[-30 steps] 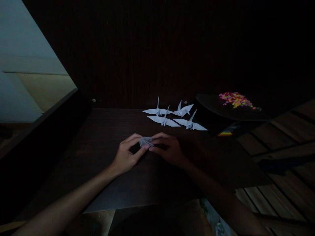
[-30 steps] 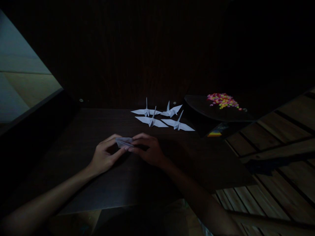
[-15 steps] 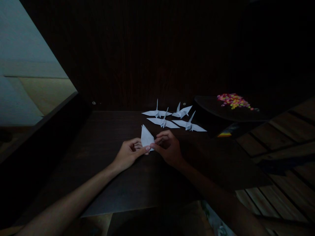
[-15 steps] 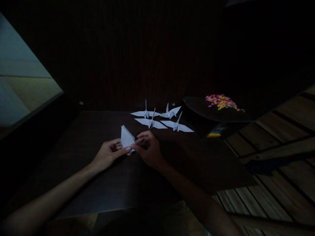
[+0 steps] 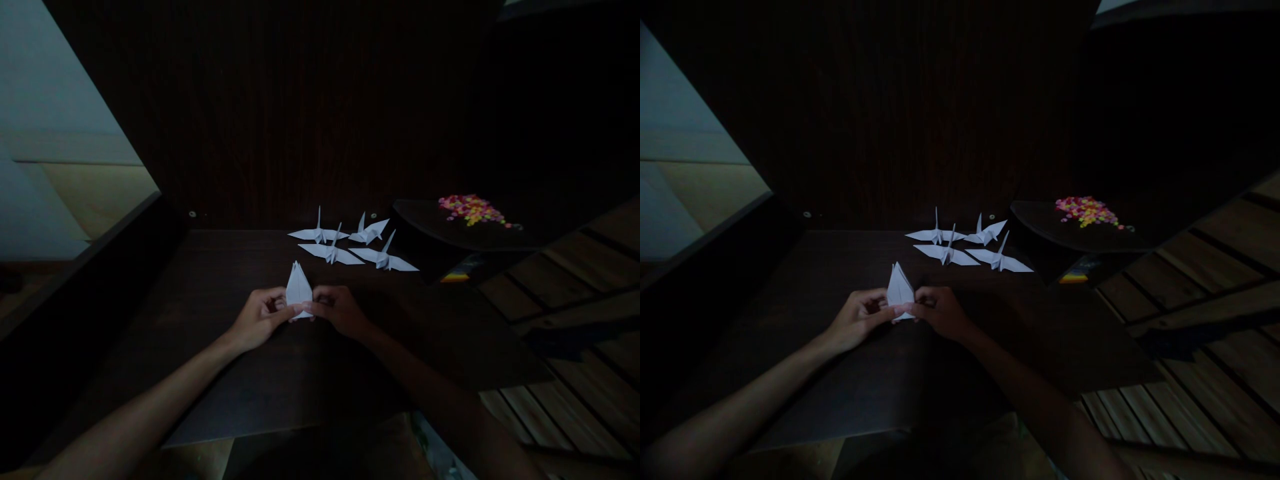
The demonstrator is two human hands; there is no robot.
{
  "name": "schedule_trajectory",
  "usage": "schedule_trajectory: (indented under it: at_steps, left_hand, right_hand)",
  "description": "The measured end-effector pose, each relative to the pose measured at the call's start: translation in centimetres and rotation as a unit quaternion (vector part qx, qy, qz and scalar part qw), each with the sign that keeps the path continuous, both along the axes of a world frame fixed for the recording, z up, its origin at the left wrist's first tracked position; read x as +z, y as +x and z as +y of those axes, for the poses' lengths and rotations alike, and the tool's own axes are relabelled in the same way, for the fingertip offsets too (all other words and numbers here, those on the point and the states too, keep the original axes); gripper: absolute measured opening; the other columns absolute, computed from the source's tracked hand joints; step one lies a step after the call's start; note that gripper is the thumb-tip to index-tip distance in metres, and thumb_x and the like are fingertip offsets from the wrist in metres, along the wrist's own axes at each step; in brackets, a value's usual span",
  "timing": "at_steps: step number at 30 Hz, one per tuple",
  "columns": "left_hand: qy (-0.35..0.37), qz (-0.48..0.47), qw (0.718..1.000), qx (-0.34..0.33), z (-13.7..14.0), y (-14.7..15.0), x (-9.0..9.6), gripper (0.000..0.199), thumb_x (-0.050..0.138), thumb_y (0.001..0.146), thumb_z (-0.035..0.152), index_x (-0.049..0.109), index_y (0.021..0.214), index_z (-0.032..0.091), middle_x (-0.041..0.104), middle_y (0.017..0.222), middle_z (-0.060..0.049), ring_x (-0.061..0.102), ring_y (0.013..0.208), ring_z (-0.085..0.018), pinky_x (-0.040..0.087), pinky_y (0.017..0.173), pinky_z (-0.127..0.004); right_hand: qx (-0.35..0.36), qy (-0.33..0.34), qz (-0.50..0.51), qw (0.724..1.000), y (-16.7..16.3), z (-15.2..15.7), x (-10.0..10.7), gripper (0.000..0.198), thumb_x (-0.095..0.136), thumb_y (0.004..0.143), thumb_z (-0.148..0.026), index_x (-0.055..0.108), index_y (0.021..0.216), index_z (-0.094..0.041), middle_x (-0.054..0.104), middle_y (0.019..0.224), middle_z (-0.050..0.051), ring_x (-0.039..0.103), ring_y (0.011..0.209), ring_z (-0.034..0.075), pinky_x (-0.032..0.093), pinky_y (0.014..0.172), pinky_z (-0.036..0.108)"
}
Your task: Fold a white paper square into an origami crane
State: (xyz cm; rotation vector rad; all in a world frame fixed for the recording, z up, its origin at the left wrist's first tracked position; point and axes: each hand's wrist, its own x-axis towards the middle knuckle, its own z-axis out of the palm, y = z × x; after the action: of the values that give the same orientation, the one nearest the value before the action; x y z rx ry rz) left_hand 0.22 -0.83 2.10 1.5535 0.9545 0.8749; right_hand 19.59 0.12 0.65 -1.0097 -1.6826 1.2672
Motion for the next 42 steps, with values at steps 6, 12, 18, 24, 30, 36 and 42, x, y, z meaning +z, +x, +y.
schedule_trajectory:
  at_steps: [6,12,18,24,30,36,42]
  left_hand:
    - [-0.073,-0.023,0.995,-0.062,0.0,0.0,-0.1,0.026,0.073,0.075,0.036,0.066,0.083,0.012,0.066,0.069,-0.002,0.059,0.062,-0.014,0.046,0.059,-0.025]
    - [-0.056,-0.041,0.996,-0.05,-0.2,0.5,-0.6,0.03,0.071,0.078,0.034,0.063,0.099,0.014,0.068,0.085,-0.005,0.064,0.075,-0.016,0.051,0.067,-0.028]
    - [0.051,-0.056,0.996,0.04,-0.4,0.6,-1.6,0.049,0.071,0.079,0.028,0.046,0.12,0.02,0.063,0.091,-0.003,0.062,0.075,-0.013,0.05,0.061,-0.023]
    - [0.088,-0.018,0.995,0.033,-0.6,0.5,-1.4,0.037,0.068,0.082,0.027,0.053,0.115,0.017,0.066,0.093,-0.005,0.064,0.082,-0.015,0.053,0.071,-0.028]
    - [0.07,-0.012,0.997,0.031,-0.5,0.8,-0.8,0.024,0.068,0.082,0.031,0.064,0.1,0.016,0.066,0.082,-0.002,0.061,0.073,-0.013,0.051,0.068,-0.026]
    - [0.031,-0.013,0.999,0.01,-0.5,0.7,-0.6,0.023,0.068,0.081,0.034,0.068,0.091,0.013,0.064,0.073,-0.001,0.056,0.066,-0.012,0.046,0.063,-0.024]
    - [0.026,0.028,0.999,-0.006,-0.5,0.5,-0.3,0.024,0.066,0.081,0.036,0.069,0.084,0.012,0.054,0.061,0.003,0.047,0.057,-0.01,0.037,0.054,-0.021]
  right_hand:
    - [-0.022,0.02,0.002,1.0,-0.1,0.1,-0.3,0.029,0.068,0.076,-0.041,0.057,0.063,-0.017,0.051,0.056,-0.005,0.048,0.051,0.009,0.036,0.049,0.02]
    - [-0.043,0.029,-0.003,0.999,0.0,0.0,0.3,0.032,0.068,0.077,-0.045,0.057,0.063,-0.018,0.053,0.05,-0.004,0.048,0.044,0.008,0.037,0.044,0.019]
    - [-0.042,-0.008,0.052,0.998,-0.3,0.0,0.2,0.031,0.066,0.079,-0.048,0.059,0.082,-0.019,0.055,0.054,-0.006,0.05,0.04,0.008,0.041,0.037,0.018]
    - [-0.06,0.016,0.056,0.996,-0.2,-0.1,0.6,0.03,0.068,0.077,-0.046,0.06,0.082,-0.018,0.059,0.059,-0.004,0.054,0.044,0.009,0.043,0.04,0.019]
    - [-0.052,0.052,0.009,0.997,-0.1,-0.2,0.4,0.024,0.066,0.08,-0.041,0.06,0.076,-0.017,0.055,0.054,-0.005,0.051,0.045,0.008,0.039,0.044,0.019]
    - [-0.047,0.054,-0.001,0.997,-0.2,-0.5,0.3,0.022,0.067,0.079,-0.038,0.057,0.074,-0.019,0.049,0.053,-0.007,0.046,0.045,0.008,0.035,0.045,0.019]
    - [-0.043,0.05,-0.005,0.998,-0.3,-0.5,1.1,0.016,0.064,0.078,-0.031,0.058,0.072,-0.018,0.048,0.052,-0.007,0.042,0.044,0.007,0.032,0.044,0.019]
